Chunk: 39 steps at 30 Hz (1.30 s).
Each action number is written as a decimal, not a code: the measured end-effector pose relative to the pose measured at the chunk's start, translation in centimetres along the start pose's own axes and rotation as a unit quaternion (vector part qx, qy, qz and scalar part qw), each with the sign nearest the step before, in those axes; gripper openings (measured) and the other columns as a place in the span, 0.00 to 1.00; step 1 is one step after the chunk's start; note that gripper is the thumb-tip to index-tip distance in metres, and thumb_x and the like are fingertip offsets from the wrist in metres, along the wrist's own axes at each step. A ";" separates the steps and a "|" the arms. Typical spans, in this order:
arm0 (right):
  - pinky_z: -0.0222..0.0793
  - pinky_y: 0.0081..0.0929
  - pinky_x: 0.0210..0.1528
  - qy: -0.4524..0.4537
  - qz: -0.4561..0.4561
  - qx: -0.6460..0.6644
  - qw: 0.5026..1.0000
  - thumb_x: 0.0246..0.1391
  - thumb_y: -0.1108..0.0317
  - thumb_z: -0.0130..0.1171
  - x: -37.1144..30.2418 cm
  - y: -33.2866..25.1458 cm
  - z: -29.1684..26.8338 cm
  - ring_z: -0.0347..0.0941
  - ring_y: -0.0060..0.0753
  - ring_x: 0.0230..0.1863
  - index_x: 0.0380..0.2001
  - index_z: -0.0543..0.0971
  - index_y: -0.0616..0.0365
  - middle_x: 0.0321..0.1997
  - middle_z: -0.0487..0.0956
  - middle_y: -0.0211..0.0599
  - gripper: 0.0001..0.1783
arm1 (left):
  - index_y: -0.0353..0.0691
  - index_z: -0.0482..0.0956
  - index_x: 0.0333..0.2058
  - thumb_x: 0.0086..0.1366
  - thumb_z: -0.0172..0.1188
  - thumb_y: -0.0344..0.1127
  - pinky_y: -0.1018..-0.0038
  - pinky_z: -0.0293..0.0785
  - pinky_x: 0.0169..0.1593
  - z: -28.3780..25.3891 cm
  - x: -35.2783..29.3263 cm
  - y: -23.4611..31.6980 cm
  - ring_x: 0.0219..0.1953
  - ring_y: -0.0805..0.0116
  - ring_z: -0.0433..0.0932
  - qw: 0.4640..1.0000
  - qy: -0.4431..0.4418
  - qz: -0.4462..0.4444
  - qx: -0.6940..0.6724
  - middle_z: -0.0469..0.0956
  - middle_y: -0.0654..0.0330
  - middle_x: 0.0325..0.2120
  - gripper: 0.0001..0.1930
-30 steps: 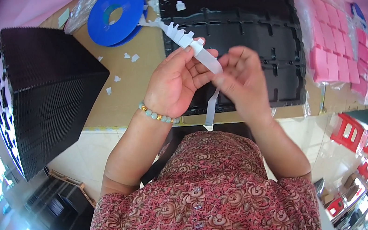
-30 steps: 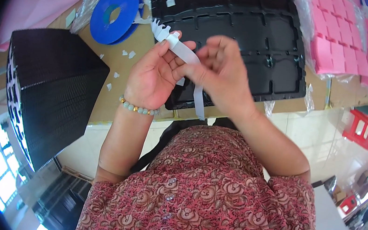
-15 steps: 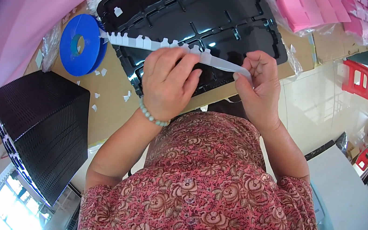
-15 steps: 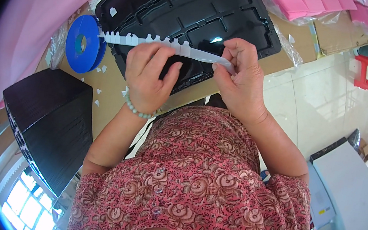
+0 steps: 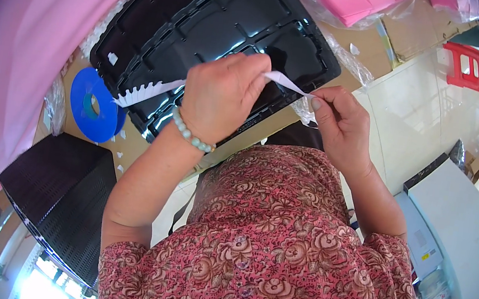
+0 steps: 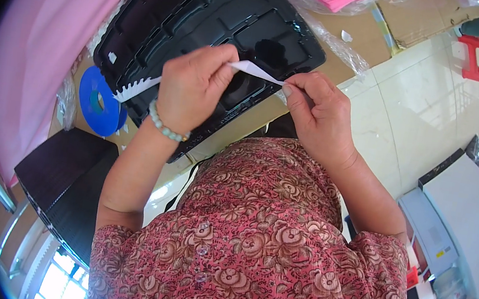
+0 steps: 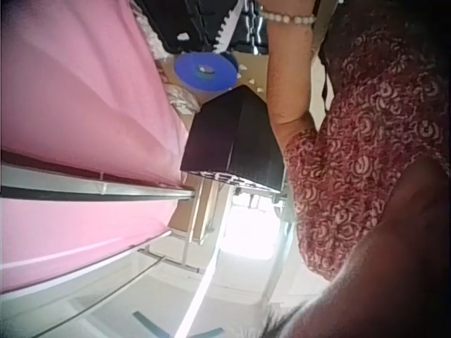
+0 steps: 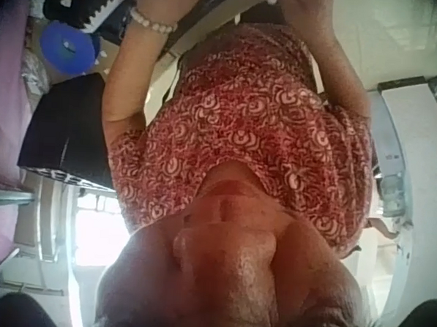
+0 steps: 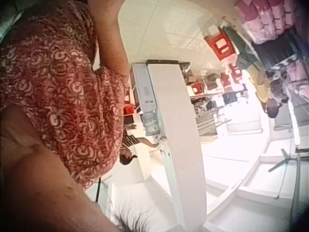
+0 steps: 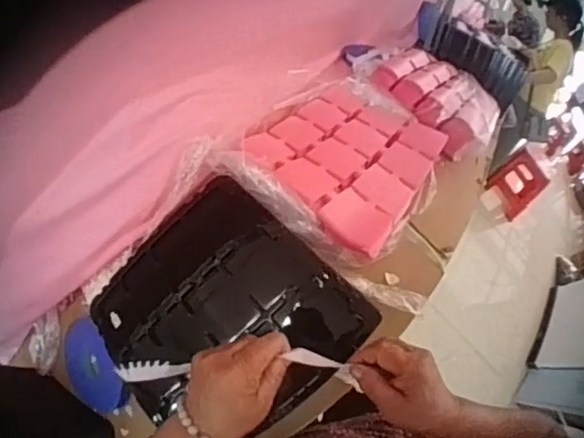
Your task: The person assembles pink foam inserts into black plastic trays by hand, then applies adhesive strips to the assembled units.
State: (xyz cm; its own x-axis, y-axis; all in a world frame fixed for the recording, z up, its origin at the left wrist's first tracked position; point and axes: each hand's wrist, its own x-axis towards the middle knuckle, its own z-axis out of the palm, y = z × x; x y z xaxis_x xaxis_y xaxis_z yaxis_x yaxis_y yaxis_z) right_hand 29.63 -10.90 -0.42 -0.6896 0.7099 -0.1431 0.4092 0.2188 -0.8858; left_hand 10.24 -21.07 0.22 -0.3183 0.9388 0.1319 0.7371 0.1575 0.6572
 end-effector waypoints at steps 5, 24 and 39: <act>0.68 0.27 0.30 0.047 0.006 0.032 0.998 0.53 0.75 0.59 0.2 0.2 1.5 0.73 0.39 0.27 0.33 0.77 0.62 0.28 0.75 0.43 0.04 | 0.43 0.82 0.25 0.57 0.59 0.44 0.58 0.73 0.33 -1.3 4.4 -0.1 0.30 0.52 0.78 0.974 -0.199 -0.106 0.033 0.79 0.55 0.23 0.11; 0.69 0.36 0.24 -0.032 -0.067 -0.346 0.935 0.42 0.72 0.55 0.9 -3.5 3.7 0.74 0.39 0.27 0.46 0.79 0.49 0.25 0.70 0.33 0.22 | 0.40 0.84 0.25 0.56 0.59 0.46 0.58 0.77 0.37 -0.9 5.4 1.3 0.32 0.48 0.80 0.908 -0.286 -0.157 0.262 0.80 0.50 0.23 0.15; 0.70 0.31 0.26 -0.053 -0.144 -0.350 0.924 0.43 0.71 0.55 3.0 -1.3 0.6 0.74 0.37 0.28 0.44 0.77 0.60 0.27 0.75 0.35 0.21 | 0.42 0.83 0.27 0.57 0.60 0.45 0.61 0.77 0.34 2.0 6.2 1.8 0.31 0.51 0.80 0.919 -0.243 -0.132 0.283 0.81 0.54 0.24 0.13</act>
State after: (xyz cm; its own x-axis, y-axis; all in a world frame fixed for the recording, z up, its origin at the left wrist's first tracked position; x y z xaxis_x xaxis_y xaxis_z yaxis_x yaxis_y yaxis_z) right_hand 26.74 -9.46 0.01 -0.8695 0.4934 -0.0212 0.4603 0.7941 -0.3970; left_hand 10.85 -14.35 0.74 -0.3278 0.8496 -0.4133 0.9082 0.4039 0.1100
